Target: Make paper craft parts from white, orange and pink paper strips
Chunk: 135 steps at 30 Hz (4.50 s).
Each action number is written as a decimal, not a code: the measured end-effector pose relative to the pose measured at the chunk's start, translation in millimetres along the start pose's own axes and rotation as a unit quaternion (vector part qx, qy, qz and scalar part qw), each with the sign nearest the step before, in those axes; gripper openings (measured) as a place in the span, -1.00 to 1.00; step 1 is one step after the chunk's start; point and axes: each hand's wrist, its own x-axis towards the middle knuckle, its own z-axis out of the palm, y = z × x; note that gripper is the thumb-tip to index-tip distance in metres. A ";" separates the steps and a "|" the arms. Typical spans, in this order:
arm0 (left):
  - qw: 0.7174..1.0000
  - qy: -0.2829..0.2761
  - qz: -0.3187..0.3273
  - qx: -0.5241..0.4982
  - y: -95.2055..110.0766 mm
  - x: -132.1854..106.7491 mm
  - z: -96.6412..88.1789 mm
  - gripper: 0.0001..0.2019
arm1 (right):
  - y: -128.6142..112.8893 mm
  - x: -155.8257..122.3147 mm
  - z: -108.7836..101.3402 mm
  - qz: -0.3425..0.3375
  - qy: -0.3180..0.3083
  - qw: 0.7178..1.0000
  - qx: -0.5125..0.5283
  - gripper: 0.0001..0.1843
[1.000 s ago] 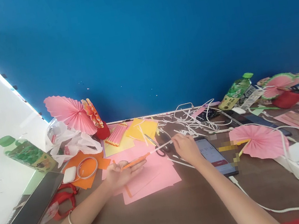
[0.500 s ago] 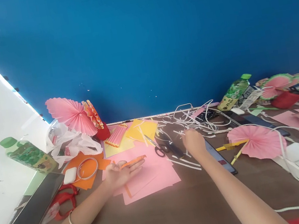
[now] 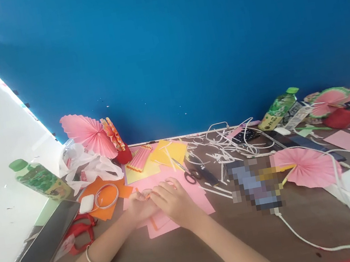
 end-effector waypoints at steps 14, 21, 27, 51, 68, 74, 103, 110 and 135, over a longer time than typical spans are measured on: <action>0.954 0.022 0.085 0.286 22.5 0.6 8.6 -0.71 | 40.5 -20.9 -77.5 0.348 0.140 0.877 0.302 -0.94; 0.730 0.006 0.109 0.675 21.1 -12.7 5.6 -0.61 | 72.1 -40.1 -104.9 0.496 0.042 0.668 0.552 -0.68; 0.706 0.128 0.121 0.686 -45.8 -12.1 33.0 -0.63 | 65.1 -31.8 -78.6 0.521 -0.052 0.603 0.603 -0.70; 0.681 0.221 0.182 0.674 -0.7 -28.2 79.5 -0.82 | 50.3 12.6 -64.3 0.410 -0.173 0.730 0.518 -0.74; 0.611 0.243 0.344 0.670 12.8 -9.0 108.8 -0.87 | 46.7 1.4 -52.2 0.495 -0.031 0.624 0.604 -0.68; 0.583 0.263 0.366 0.676 21.5 4.0 116.4 -0.87 | 9.2 -13.1 -37.2 0.545 0.188 0.677 0.458 -0.83; 0.350 0.058 0.113 0.928 -30.9 -86.4 26.9 -0.56 | 19.1 -9.7 38.4 0.547 0.084 0.500 0.666 -0.76; 0.315 0.060 0.092 0.943 -49.9 -70.0 32.9 -0.43 | 16.1 0.4 64.3 0.485 -0.059 0.622 0.612 -0.76; 0.395 0.007 0.045 0.917 -37.9 -75.0 26.5 -0.28 | 0.2 -14.3 77.4 0.397 -0.131 0.809 0.413 -0.90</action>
